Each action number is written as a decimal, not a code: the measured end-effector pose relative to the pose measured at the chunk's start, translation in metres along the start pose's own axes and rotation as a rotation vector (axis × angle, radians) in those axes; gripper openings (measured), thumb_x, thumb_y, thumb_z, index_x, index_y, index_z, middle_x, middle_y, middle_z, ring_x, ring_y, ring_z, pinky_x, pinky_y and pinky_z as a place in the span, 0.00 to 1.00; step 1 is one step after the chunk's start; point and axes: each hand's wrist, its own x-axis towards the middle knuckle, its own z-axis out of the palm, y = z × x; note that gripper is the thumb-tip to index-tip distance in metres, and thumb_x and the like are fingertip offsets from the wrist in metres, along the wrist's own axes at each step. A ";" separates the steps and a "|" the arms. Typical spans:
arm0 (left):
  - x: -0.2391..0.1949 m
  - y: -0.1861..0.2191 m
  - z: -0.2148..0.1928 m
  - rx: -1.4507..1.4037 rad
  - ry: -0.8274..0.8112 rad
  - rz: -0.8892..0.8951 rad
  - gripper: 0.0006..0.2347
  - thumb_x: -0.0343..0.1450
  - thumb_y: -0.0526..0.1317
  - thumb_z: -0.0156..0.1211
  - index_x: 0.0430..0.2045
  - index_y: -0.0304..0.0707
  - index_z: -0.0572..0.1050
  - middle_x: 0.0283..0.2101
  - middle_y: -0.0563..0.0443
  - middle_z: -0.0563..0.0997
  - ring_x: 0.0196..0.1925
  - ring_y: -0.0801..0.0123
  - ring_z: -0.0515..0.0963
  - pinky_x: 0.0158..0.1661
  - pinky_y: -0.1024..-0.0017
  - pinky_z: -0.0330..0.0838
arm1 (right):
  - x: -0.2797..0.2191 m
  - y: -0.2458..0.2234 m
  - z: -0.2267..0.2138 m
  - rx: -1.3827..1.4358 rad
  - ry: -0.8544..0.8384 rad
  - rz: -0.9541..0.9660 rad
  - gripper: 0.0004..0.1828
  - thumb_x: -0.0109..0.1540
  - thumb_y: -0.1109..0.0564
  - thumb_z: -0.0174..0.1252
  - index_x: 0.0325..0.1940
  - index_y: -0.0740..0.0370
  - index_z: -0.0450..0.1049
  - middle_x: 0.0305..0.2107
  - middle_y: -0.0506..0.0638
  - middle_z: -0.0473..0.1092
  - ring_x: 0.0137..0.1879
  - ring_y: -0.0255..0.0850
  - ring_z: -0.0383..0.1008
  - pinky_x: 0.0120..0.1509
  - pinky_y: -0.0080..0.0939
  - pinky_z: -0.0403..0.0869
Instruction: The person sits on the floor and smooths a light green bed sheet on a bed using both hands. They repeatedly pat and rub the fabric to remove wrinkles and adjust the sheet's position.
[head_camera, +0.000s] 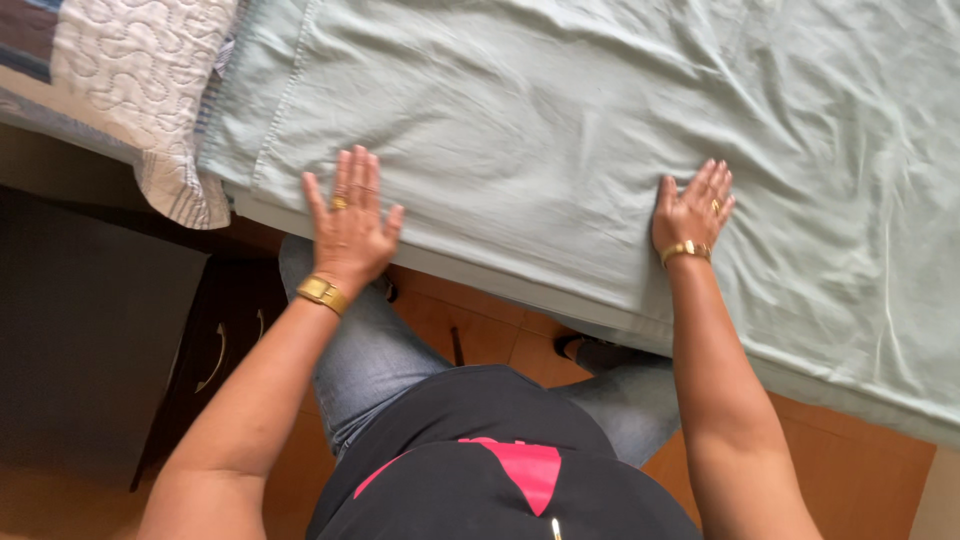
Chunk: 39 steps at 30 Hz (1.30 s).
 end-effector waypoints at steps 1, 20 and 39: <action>0.001 -0.016 -0.008 0.027 0.016 -0.067 0.31 0.78 0.51 0.42 0.74 0.27 0.52 0.78 0.32 0.49 0.80 0.46 0.43 0.67 0.28 0.28 | 0.018 -0.016 0.001 0.022 -0.036 0.036 0.45 0.73 0.29 0.43 0.82 0.62 0.42 0.78 0.62 0.42 0.83 0.57 0.39 0.82 0.67 0.40; 0.104 0.160 0.053 -0.025 -0.032 0.111 0.32 0.77 0.53 0.47 0.77 0.43 0.48 0.79 0.46 0.42 0.81 0.51 0.38 0.70 0.30 0.30 | -0.074 -0.095 0.016 0.146 -0.043 -0.390 0.35 0.73 0.42 0.42 0.81 0.58 0.50 0.78 0.53 0.47 0.84 0.45 0.42 0.84 0.59 0.40; 0.105 0.039 -0.032 0.052 -0.291 -0.378 0.31 0.78 0.54 0.26 0.76 0.40 0.38 0.80 0.51 0.33 0.80 0.59 0.30 0.72 0.40 0.19 | -0.092 0.200 -0.077 0.009 0.025 0.540 0.37 0.74 0.43 0.32 0.82 0.67 0.42 0.78 0.60 0.39 0.82 0.52 0.32 0.80 0.62 0.31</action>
